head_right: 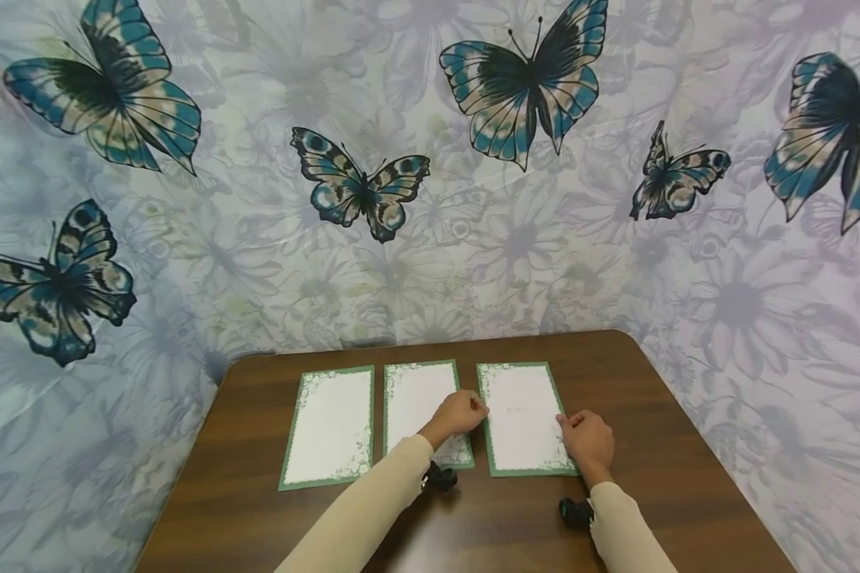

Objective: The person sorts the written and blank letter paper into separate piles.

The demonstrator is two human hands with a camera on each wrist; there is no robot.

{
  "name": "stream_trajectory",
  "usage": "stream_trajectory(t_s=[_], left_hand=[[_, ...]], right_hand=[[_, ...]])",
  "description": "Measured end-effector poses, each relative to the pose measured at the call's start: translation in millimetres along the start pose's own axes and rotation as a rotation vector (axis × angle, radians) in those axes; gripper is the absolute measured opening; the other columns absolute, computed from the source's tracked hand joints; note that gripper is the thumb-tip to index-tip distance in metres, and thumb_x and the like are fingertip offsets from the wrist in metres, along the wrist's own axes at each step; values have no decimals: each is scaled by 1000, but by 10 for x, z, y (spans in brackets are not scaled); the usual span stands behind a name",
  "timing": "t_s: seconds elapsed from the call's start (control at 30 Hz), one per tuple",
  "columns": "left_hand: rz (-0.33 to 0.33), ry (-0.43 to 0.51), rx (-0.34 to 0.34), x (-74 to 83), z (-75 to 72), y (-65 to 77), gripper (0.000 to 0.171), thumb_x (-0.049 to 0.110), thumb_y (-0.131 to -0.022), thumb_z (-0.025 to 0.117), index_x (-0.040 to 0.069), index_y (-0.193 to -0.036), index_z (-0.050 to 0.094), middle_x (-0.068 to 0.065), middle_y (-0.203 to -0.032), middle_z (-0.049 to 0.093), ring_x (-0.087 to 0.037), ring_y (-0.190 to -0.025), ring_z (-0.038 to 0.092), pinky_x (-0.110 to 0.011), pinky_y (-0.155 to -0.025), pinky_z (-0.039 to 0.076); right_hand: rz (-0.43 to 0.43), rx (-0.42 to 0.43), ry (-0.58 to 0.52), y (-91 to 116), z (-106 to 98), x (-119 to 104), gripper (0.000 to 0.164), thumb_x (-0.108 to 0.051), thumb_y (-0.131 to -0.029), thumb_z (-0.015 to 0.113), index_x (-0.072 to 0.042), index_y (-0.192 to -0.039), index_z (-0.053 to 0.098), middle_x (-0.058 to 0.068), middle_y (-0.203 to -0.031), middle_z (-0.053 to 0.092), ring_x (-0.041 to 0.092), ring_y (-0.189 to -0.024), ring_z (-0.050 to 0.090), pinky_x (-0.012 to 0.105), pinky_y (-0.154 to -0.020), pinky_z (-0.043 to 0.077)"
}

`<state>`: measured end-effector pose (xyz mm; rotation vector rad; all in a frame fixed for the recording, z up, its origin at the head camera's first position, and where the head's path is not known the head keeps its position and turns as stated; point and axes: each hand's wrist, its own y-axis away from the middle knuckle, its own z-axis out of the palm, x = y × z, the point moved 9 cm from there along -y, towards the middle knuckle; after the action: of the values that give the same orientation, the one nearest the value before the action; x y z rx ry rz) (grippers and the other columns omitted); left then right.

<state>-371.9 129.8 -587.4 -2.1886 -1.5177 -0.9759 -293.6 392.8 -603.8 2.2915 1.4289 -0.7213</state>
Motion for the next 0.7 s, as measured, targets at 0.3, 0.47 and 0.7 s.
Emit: stream_trajectory(t_s=[0.3,0.47,0.7], left_hand=[[-151,-6,211,-576,-1048,205,22,33,-96,60,15,-100,72,-5,-110,71,-17,-76,63,-33,-63,51],[-182,-6,247,-902,-1404,420,23,29,-97,58,10,-105,68,-9,-105,72,-20,-66,62,-33,-56,49],[-208,-127,292,-1170,-1423,728,17,28,-95,65,15,-106,70,-4,-104,67,-28,-98,59,-40,-78,51]], right_hand=[[44,21,-70,-31,33,50,52,-50,-93,61,0,-101,66,21,-93,69,34,-77,62,44,-61,47],[22,25,-195,-49,-37,-66,63,-52,-97,54,5,-124,57,30,-117,64,44,-103,60,54,-81,48],[-207,-175,-134,-10,275,-894,48,-38,-95,64,3,-120,63,23,-102,68,33,-87,65,35,-64,50]])
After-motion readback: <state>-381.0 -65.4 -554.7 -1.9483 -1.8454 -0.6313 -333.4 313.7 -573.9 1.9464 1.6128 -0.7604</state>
